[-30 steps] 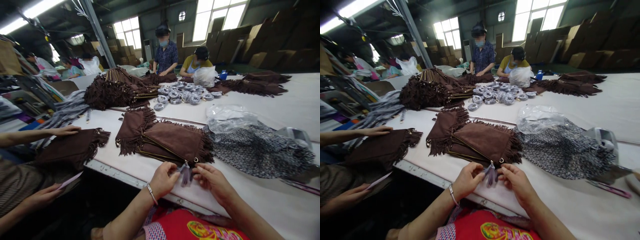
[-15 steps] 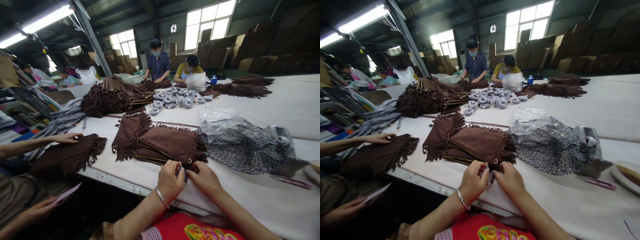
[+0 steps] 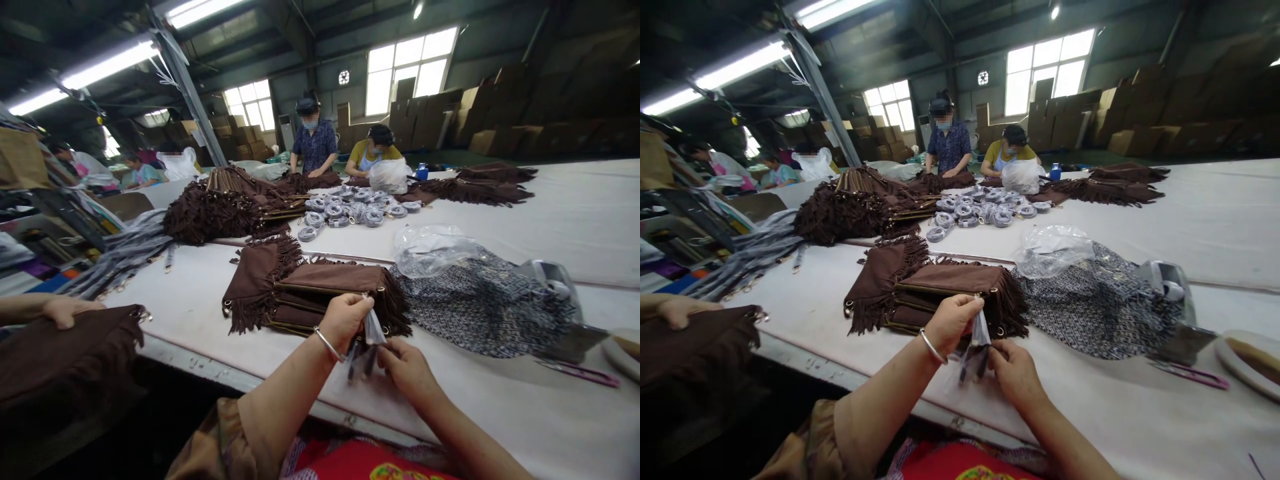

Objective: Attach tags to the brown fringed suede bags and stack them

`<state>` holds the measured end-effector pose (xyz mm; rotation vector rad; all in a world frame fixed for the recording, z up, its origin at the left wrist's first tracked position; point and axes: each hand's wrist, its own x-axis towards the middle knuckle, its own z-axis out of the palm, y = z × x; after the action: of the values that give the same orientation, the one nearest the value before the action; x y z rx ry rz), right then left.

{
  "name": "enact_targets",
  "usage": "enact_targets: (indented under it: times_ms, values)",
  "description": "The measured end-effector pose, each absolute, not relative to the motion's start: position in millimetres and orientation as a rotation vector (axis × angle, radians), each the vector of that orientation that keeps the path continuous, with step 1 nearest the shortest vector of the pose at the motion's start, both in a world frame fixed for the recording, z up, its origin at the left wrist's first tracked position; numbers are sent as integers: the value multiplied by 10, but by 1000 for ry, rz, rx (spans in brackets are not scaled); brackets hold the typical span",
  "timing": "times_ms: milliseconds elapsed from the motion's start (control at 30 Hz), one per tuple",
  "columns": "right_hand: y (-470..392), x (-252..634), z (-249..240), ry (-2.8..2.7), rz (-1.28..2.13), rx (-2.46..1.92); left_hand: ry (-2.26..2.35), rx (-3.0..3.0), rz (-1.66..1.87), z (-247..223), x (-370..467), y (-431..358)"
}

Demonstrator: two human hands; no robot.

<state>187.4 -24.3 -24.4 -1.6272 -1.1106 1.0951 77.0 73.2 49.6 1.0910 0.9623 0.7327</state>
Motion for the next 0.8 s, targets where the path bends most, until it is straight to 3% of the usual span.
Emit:
enact_targets:
  times_ms: [267,467,633,800]
  values:
    - [-368,1722,-101,-876,1359,-1435,1163,1655,751,250,679,566]
    - [-360,1633,-101,-863,1420,-1364,1168,1252,534,-21,489,320]
    - [-470,1674,-23,-1235,1198,-1490,932,792,518,-20,606,289]
    - [-813,2235,95,-1354,727,-1654,897,519,425,-57,542,352]
